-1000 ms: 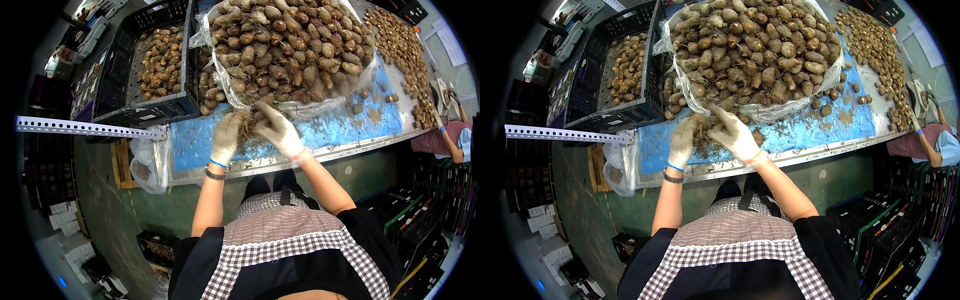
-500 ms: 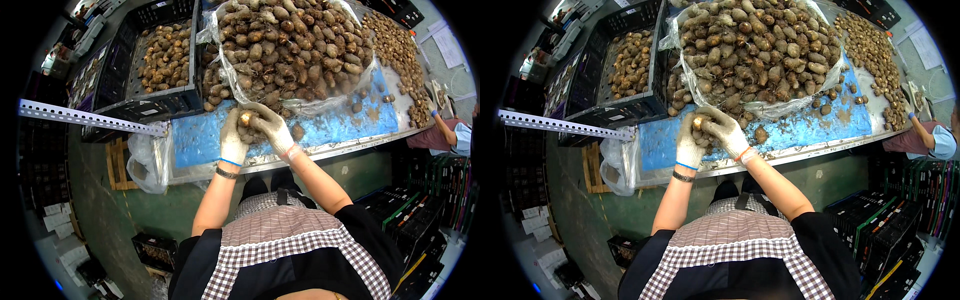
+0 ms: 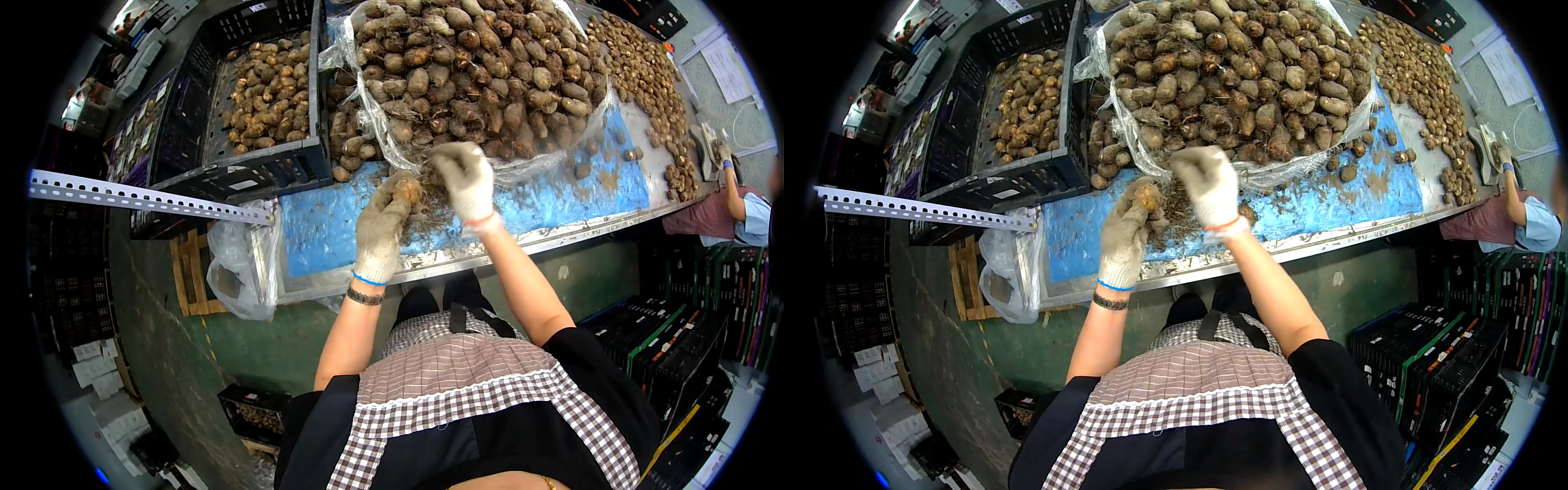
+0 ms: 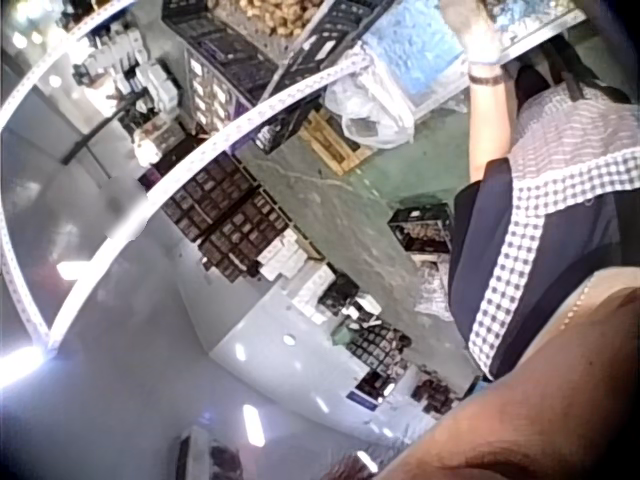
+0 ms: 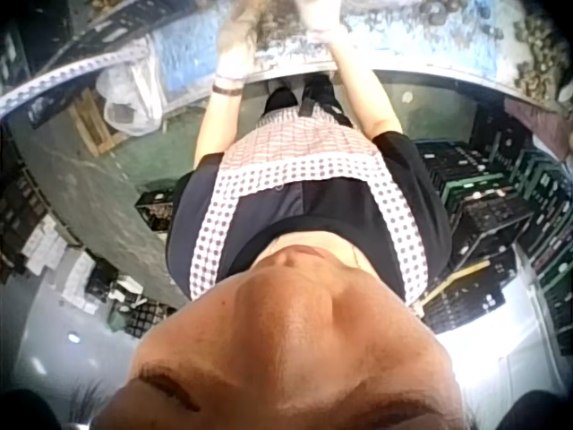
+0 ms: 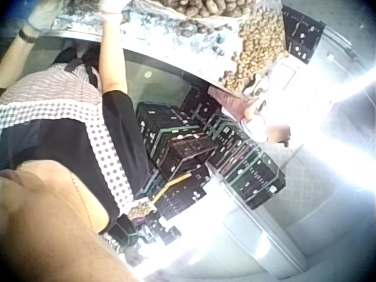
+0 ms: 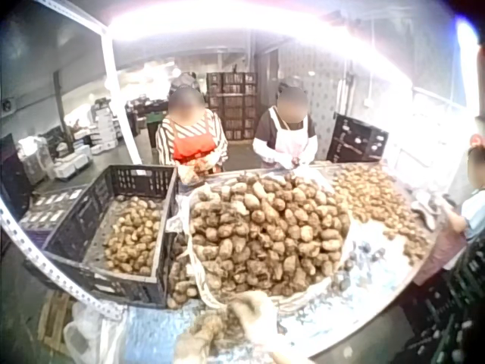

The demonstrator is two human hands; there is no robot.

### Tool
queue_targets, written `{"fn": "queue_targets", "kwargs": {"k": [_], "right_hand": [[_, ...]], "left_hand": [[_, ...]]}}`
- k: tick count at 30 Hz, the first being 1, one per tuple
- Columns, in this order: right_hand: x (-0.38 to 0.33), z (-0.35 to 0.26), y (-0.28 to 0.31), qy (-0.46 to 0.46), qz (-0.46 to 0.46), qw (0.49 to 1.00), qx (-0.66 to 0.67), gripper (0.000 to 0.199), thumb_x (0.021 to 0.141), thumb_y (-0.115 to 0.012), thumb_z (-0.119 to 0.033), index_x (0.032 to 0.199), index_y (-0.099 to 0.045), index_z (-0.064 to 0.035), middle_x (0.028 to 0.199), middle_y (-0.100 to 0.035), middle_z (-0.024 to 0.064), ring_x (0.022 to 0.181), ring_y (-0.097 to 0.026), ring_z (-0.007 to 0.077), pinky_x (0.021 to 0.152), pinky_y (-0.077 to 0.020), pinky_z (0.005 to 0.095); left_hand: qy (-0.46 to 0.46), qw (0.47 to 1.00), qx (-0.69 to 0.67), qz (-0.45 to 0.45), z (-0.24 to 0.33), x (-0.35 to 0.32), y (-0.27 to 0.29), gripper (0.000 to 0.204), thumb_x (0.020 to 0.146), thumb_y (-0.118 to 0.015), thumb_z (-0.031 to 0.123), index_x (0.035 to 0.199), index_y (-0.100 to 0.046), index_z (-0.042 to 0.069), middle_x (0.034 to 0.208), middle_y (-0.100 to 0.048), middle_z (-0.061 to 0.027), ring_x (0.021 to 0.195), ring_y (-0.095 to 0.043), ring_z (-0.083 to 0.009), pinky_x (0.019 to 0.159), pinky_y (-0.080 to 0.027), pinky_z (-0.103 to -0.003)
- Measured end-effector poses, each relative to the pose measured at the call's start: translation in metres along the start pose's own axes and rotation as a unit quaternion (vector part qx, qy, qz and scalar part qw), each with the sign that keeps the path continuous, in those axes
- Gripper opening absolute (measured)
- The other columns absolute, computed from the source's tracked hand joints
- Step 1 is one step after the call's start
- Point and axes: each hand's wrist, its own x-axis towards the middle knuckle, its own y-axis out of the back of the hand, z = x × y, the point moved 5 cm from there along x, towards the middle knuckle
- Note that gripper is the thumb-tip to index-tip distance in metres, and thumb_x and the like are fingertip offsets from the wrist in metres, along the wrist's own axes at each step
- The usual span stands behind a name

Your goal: The person picks up taro roots from a large pile on a table, peels off outer layers of dirt or skin by hand, and sorts the individual roots into nearby crates.

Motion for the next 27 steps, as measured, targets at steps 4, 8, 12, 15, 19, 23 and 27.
{"fn": "queue_targets", "kwargs": {"k": [4,8,12,15,19,23,27], "right_hand": [[0.005,-0.001,0.012,-0.097,-0.121,0.987,0.036,0.018,0.085,-0.071,-0.010,0.100,-0.071,0.0005,0.100,-0.068,0.0117,0.091,-0.065,0.0213,0.083,-0.0532,0.0328],[-0.013,-0.049,-0.013,-0.024,-0.241,0.970,0.028,0.028,0.079,-0.076,-0.013,0.107,-0.074,-0.0099,0.101,-0.064,0.0112,0.096,-0.064,0.0243,0.087,-0.0519,0.0342],[-0.003,-0.018,-0.013,0.069,-0.130,0.987,-0.058,0.013,0.086,-0.071,-0.012,0.095,-0.073,-0.0041,0.085,-0.068,0.0110,0.078,-0.067,0.0228,0.075,-0.0535,0.0315],[0.011,0.018,0.016,-0.033,-0.035,0.998,-0.051,0.013,0.090,-0.067,-0.014,0.085,-0.072,-0.0027,0.080,-0.070,0.0116,0.070,-0.067,0.0216,0.068,-0.0540,0.0295],[-0.004,-0.002,0.009,-0.026,-0.104,0.992,-0.067,0.020,0.088,-0.070,-0.023,0.086,-0.068,-0.0033,0.082,-0.066,0.0109,0.071,-0.065,0.0214,0.066,-0.0529,0.0329],[-0.020,-0.034,-0.020,0.074,-0.138,0.970,-0.185,0.018,0.087,-0.069,-0.022,0.083,-0.065,-0.0052,0.080,-0.063,0.0134,0.067,-0.062,0.0255,0.061,-0.0524,0.0360],[-0.004,0.032,-0.014,-0.054,-0.136,0.958,-0.246,0.011,0.091,-0.061,-0.011,0.084,-0.065,-0.0045,0.081,-0.065,0.0124,0.069,-0.064,0.0292,0.066,-0.0549,0.0363]], "left_hand": [[-0.077,0.984,0.160,0.012,0.011,0.000,0.004,0.047,0.089,-0.059,-0.001,0.135,-0.051,-0.004,0.122,-0.060,-0.0113,0.101,-0.062,-0.0147,0.088,-0.053,-0.026],[-0.054,0.984,0.170,0.005,0.012,0.001,0.003,0.052,0.086,-0.065,0.000,0.135,-0.051,-0.005,0.125,-0.060,-0.0111,0.105,-0.061,-0.0158,0.090,-0.052,-0.027],[-0.036,0.966,0.258,0.010,0.015,0.001,0.005,0.053,0.086,-0.066,0.001,0.136,-0.050,-0.005,0.128,-0.059,-0.0117,0.109,-0.060,-0.0173,0.092,-0.052,-0.028],[-0.062,0.980,0.186,0.018,0.018,-0.003,0.005,0.052,0.087,-0.066,0.000,0.136,-0.050,-0.005,0.129,-0.058,-0.0123,0.110,-0.060,-0.0182,0.092,-0.053,-0.030],[-0.066,0.988,0.140,0.022,0.016,-0.001,0.006,0.048,0.091,-0.063,0.003,0.136,-0.049,-0.006,0.127,-0.059,-0.0119,0.108,-0.061,-0.0172,0.092,-0.052,-0.029],[-0.031,0.994,0.096,0.039,-0.001,0.004,0.008,0.040,0.098,-0.058,0.010,0.134,-0.050,-0.006,0.121,-0.062,-0.0118,0.100,-0.064,-0.0173,0.087,-0.055,-0.030],[0.026,1.000,0.001,-0.015,-0.008,0.003,0.002,0.037,0.102,-0.052,0.018,0.132,-0.052,-0.004,0.116,-0.064,-0.0126,0.092,-0.067,-0.0192,0.078,-0.058,-0.032]]}}
